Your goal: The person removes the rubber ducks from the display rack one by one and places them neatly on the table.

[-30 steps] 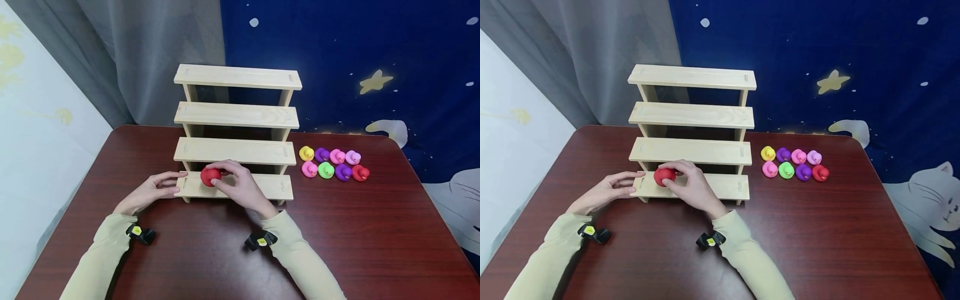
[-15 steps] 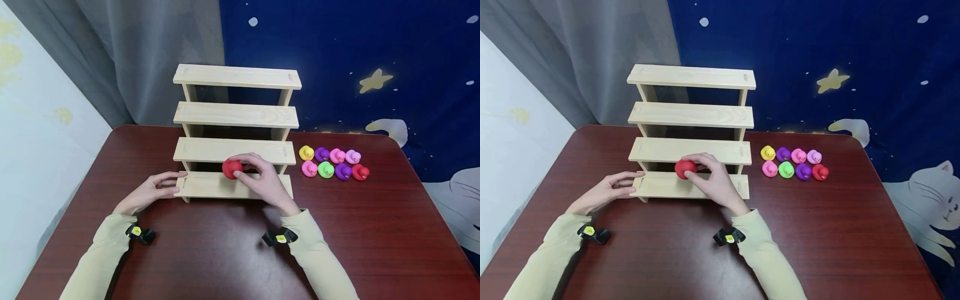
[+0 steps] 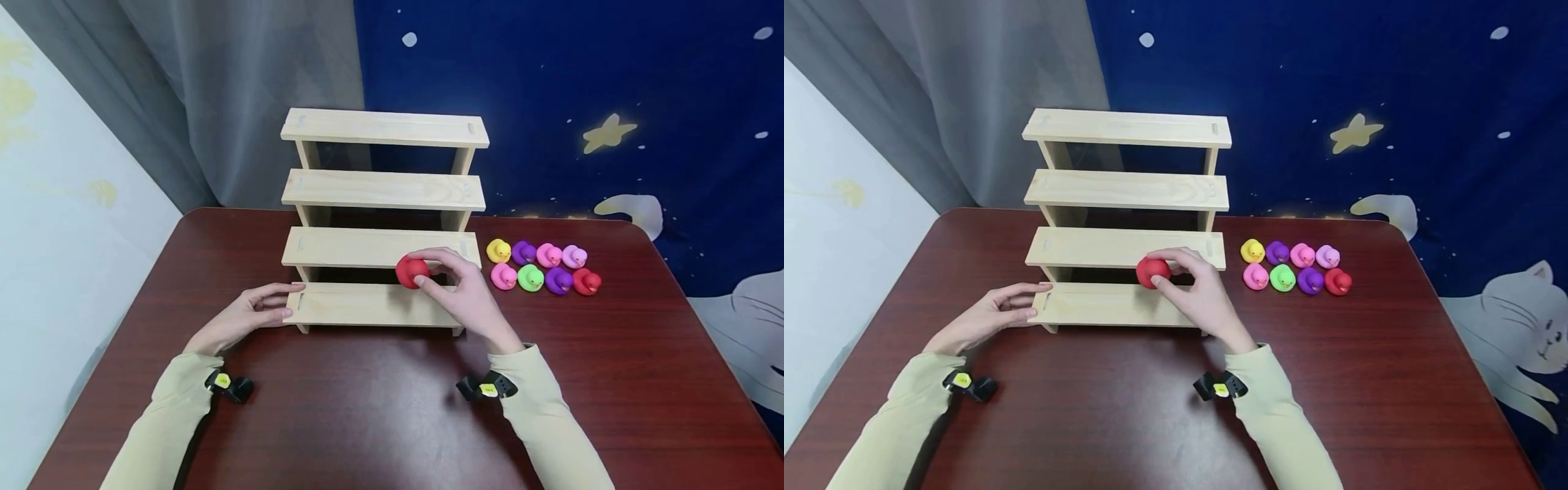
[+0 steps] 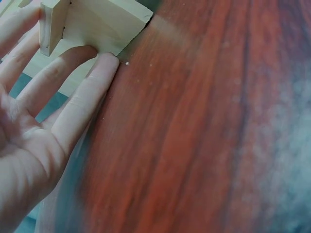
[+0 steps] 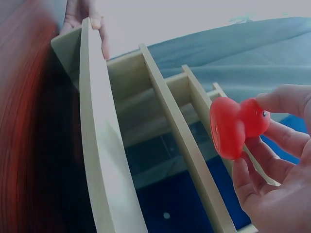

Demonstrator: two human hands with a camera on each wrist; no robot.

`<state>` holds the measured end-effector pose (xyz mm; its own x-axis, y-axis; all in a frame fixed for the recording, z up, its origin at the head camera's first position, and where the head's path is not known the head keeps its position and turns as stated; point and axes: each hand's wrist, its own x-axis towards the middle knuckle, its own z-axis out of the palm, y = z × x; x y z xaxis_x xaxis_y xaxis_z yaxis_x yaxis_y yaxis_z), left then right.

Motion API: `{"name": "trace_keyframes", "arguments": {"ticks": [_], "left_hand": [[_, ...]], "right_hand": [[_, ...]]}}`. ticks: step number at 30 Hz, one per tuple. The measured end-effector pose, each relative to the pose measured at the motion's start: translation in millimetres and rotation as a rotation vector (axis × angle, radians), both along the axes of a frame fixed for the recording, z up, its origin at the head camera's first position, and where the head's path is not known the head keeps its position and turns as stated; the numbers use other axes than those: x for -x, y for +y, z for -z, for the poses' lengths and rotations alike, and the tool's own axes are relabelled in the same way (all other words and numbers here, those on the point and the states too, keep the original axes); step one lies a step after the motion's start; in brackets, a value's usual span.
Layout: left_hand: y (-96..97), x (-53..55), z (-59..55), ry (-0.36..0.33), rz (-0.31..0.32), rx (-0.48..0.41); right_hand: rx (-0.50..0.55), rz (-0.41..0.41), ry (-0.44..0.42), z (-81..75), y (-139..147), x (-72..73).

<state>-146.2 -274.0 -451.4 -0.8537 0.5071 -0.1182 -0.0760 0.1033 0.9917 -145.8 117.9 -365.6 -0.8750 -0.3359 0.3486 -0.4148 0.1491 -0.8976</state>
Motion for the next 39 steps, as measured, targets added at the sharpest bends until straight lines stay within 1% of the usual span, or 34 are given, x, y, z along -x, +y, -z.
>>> {"name": "trace_keyframes", "arguments": {"ticks": [8,15,20,25,29,30,34,39], "left_hand": [[1.5,-1.3,-0.3,-0.013,-0.004,-0.002],[2.2,-2.4,-1.0,-0.016,-0.003,0.0],[2.2,-2.8,-1.7,-0.018,-0.007,0.003],[1.1,-2.5,-1.4,-0.017,-0.005,0.008],[0.6,-2.4,-1.6,-0.021,-0.013,0.008],[0.4,-2.5,-1.6,-0.023,-0.016,0.01],[0.4,-2.7,-2.0,-0.031,-0.027,0.015],[1.4,-2.3,-1.8,-0.034,-0.023,0.012]], "right_hand": [[-0.034,0.063,-0.028,-0.6,23.1,-5.7],[-0.05,0.085,0.0,-21.5,34.5,-19.6],[-0.058,0.107,-0.019,-19.1,48.4,-23.8],[-0.069,0.134,0.002,-11.3,67.3,-25.6],[-0.102,0.148,0.019,-7.6,79.9,-29.1],[-0.117,0.15,0.022,-10.4,81.1,-31.2],[-0.151,0.18,0.028,-7.6,89.5,-32.3],[-0.232,0.208,0.048,-0.6,102.0,-32.3]]}}
